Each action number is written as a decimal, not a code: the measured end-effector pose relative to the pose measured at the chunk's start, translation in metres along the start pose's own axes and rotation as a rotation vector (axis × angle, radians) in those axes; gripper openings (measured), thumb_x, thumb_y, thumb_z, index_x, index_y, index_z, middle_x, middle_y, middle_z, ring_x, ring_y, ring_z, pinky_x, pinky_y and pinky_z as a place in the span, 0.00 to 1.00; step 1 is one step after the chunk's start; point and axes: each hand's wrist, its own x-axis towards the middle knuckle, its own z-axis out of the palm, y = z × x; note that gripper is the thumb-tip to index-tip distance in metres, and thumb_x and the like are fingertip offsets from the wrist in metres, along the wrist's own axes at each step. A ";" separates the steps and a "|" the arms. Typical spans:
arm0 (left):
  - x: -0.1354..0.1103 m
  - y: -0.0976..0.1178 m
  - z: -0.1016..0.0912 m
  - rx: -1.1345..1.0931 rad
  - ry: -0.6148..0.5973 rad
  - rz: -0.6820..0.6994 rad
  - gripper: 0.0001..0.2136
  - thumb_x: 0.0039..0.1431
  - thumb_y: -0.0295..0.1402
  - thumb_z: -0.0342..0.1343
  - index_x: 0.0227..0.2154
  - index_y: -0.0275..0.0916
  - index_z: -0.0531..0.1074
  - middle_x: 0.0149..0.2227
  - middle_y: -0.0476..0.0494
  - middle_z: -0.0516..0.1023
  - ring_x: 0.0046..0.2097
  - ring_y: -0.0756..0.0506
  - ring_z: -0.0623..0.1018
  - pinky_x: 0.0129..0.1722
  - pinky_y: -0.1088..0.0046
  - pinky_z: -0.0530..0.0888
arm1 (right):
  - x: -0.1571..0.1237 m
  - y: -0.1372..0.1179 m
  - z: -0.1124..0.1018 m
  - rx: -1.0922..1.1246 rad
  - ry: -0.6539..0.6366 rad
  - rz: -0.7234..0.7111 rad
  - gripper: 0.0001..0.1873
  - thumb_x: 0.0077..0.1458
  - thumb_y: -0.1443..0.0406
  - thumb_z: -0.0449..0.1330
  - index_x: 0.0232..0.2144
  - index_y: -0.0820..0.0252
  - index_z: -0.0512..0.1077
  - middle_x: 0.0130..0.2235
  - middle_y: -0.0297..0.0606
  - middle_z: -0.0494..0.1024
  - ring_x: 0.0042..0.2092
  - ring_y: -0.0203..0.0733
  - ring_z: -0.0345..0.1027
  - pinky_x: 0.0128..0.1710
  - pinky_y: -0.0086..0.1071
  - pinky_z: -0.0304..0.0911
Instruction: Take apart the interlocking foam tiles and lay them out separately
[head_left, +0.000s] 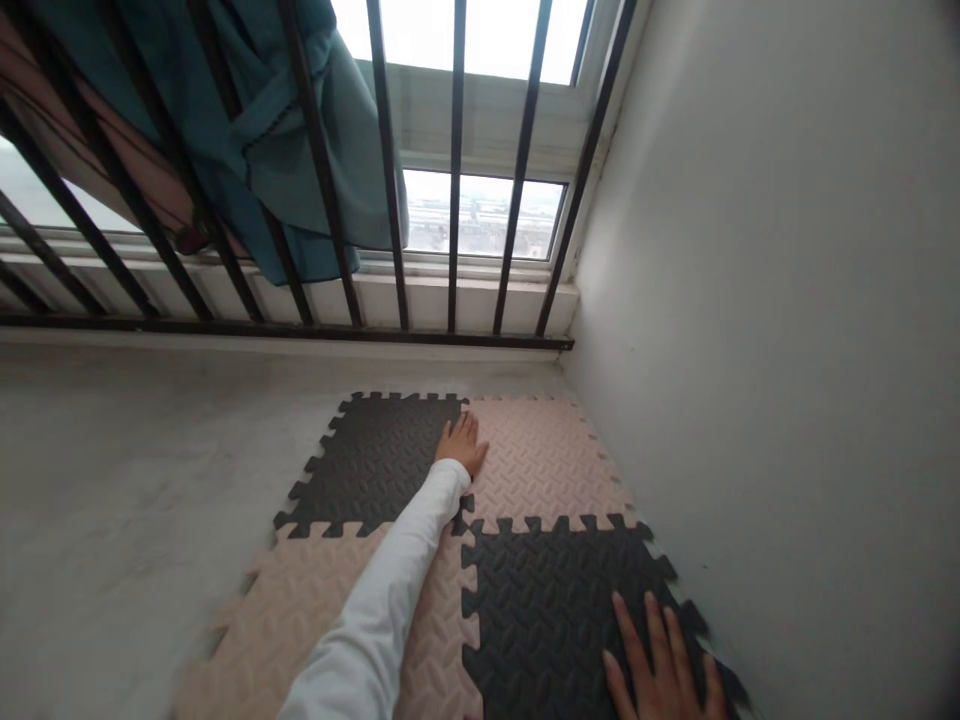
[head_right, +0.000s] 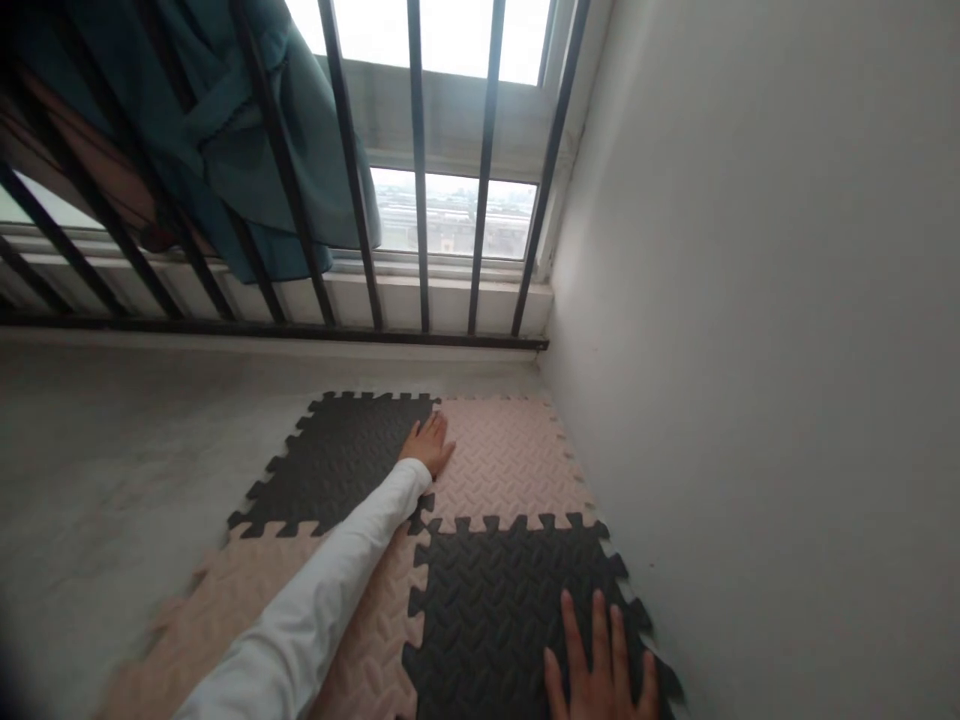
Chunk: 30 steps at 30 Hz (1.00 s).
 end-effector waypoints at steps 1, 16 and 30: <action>-0.012 0.003 0.001 -0.005 0.000 0.002 0.30 0.59 0.41 0.32 0.61 0.29 0.48 0.65 0.41 0.46 0.65 0.45 0.47 0.63 0.58 0.47 | 0.001 -0.001 -0.002 0.005 -0.017 0.004 0.31 0.58 0.52 0.37 0.62 0.49 0.39 0.62 0.49 0.50 0.61 0.54 0.49 0.55 0.58 0.44; -0.228 0.076 0.001 -0.224 -0.108 -0.097 0.34 0.57 0.47 0.36 0.61 0.28 0.47 0.65 0.35 0.41 0.65 0.41 0.42 0.64 0.58 0.44 | 0.029 -0.019 -0.020 -0.027 -0.385 0.174 0.30 0.57 0.53 0.38 0.61 0.50 0.50 0.63 0.46 0.50 0.62 0.52 0.43 0.56 0.56 0.39; -0.373 0.089 0.003 -0.031 -0.162 -0.301 0.28 0.54 0.41 0.49 0.59 0.51 0.52 0.63 0.37 0.49 0.63 0.33 0.50 0.58 0.41 0.51 | 0.056 -0.050 -0.059 0.055 -0.609 0.263 0.31 0.59 0.55 0.32 0.62 0.58 0.46 0.63 0.52 0.45 0.63 0.57 0.38 0.54 0.60 0.38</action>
